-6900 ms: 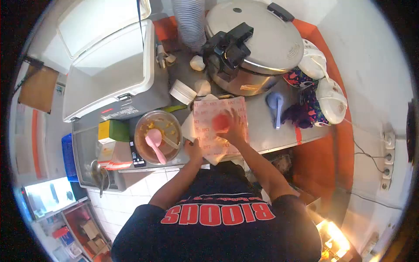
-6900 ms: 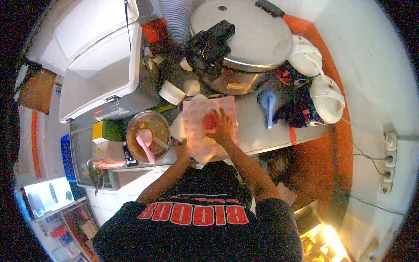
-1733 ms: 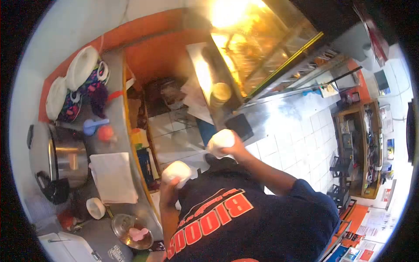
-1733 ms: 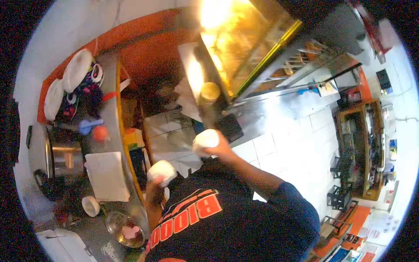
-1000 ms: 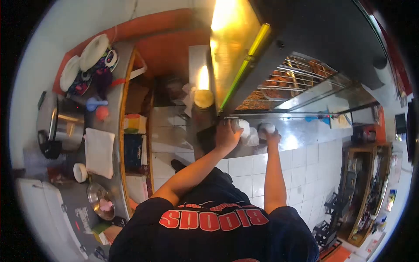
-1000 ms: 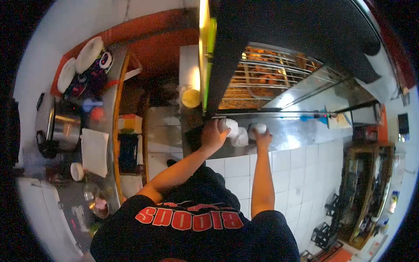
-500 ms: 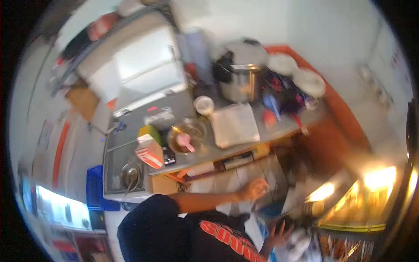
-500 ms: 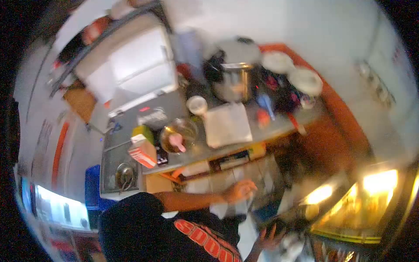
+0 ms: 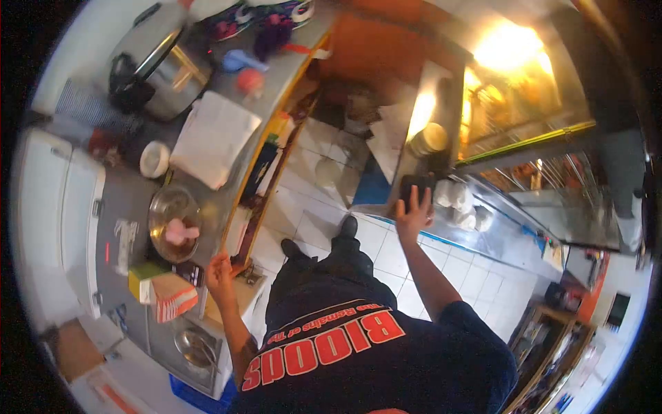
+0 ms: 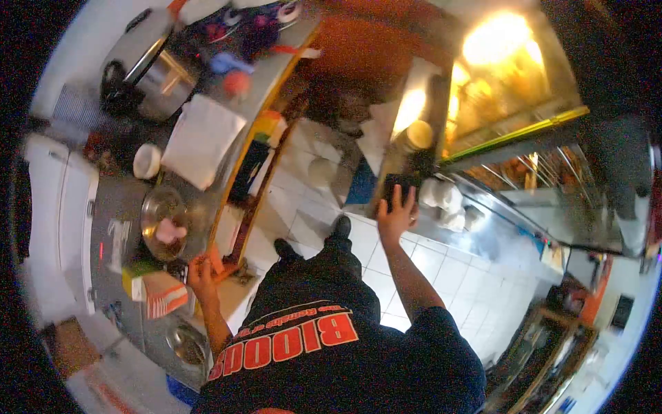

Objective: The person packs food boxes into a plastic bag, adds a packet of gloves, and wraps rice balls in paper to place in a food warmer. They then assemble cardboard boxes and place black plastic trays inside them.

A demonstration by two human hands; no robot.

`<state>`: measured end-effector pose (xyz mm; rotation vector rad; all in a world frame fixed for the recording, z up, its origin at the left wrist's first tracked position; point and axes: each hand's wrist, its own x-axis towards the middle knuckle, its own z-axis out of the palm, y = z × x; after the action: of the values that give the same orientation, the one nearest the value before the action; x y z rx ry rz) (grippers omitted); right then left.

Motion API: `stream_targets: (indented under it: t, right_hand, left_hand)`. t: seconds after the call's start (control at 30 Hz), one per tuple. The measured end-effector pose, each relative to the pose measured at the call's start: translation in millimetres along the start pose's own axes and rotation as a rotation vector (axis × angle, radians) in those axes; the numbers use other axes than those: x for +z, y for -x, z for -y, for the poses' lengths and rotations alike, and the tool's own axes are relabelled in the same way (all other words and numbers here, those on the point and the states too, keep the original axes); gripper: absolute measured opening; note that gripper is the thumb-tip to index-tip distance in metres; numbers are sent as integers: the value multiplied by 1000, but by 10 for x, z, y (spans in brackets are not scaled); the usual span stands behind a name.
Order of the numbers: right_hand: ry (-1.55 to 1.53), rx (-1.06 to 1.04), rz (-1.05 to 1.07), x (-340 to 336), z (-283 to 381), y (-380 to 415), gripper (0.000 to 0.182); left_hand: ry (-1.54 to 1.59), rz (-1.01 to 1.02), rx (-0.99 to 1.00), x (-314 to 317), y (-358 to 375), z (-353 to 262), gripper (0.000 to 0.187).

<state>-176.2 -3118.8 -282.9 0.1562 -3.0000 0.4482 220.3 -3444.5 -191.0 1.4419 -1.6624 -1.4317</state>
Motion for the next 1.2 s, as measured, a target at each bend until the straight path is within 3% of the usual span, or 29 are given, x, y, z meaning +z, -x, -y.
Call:
stream_targets:
  t: [0.07,0.13,0.23,0.33,0.4,0.43,0.47,0.53,0.6,0.7,0.8,0.83,0.9,0.93,1.0,1.1,1.13,1.17,1.2]
  right_hand:
    - [-28,-38,-88,48,3,-24,60]
    - [-25,0,-134,-37,175,8,60]
    - [2,-463,-475,223,-54,-150,63]
    - [-82,-492,-536,326,174,67,65]
    - [-237,-512,-656,454,567,316,72]
    - [-254,-499,-481,351,853,516,62]
    - [-331,-500,-572,639,1055,607,49]
    - [-63,-261,-315,31,2009,1415,44]
    - [-189,-251,-187,-227,2533,1724,47]
    - [-314,-283,-159,-242,2846,2008,45]
    - [-402,-298,-145,-153,3033,2084,44]
    - [-432,-304,-139,-130,3066,2115,43]
    - [-487,-314,-118,-97,3086,2178,43]
    - [-514,-319,-109,-96,3095,2198,43]
    - [-532,-326,-75,-127,3169,2292,42]
    - [-552,-376,40,-226,3257,2343,42]
    - [-549,-499,17,-371,3316,2409,42]
    - [-545,-617,-4,-475,3407,2473,42]
    - [-551,-601,-3,-472,3544,2494,42]
  left_hand:
    - [-35,-22,-19,-133,115,-299,24]
    - [111,-127,141,-442,154,-269,23]
    - [-15,-262,257,-1065,128,-216,24]
    - [-303,-490,440,-1840,77,-490,19]
    - [-157,-630,713,-2360,47,-1200,12]
    - [-164,-756,760,-2732,153,-1489,12]
    - [-265,-832,938,-3066,266,-1805,8]
    - [-385,-945,1218,-3627,470,-2374,6]
    - [-515,-1147,1389,-4183,427,-3033,11]
    - [-911,-1349,1491,-5088,374,-3985,24]
    - [-1280,-1701,1297,-6127,54,-4569,46]
    - [-1276,-1705,1297,-6339,4,-4643,46]
    - [-1428,-1390,624,-6651,-92,-4738,50]
    - [-1426,-1390,625,-6844,-156,-4778,50]
    - [-1041,-874,770,-7074,-207,-4859,49]
    - [-1039,-1032,962,-7036,-191,-4749,52]
    - [-1042,-1030,973,-6914,-124,-4698,52]
    - [-1130,-1138,1134,-6722,-4,-4644,50]
    - [-1212,-1242,1302,-6504,125,-4589,48]
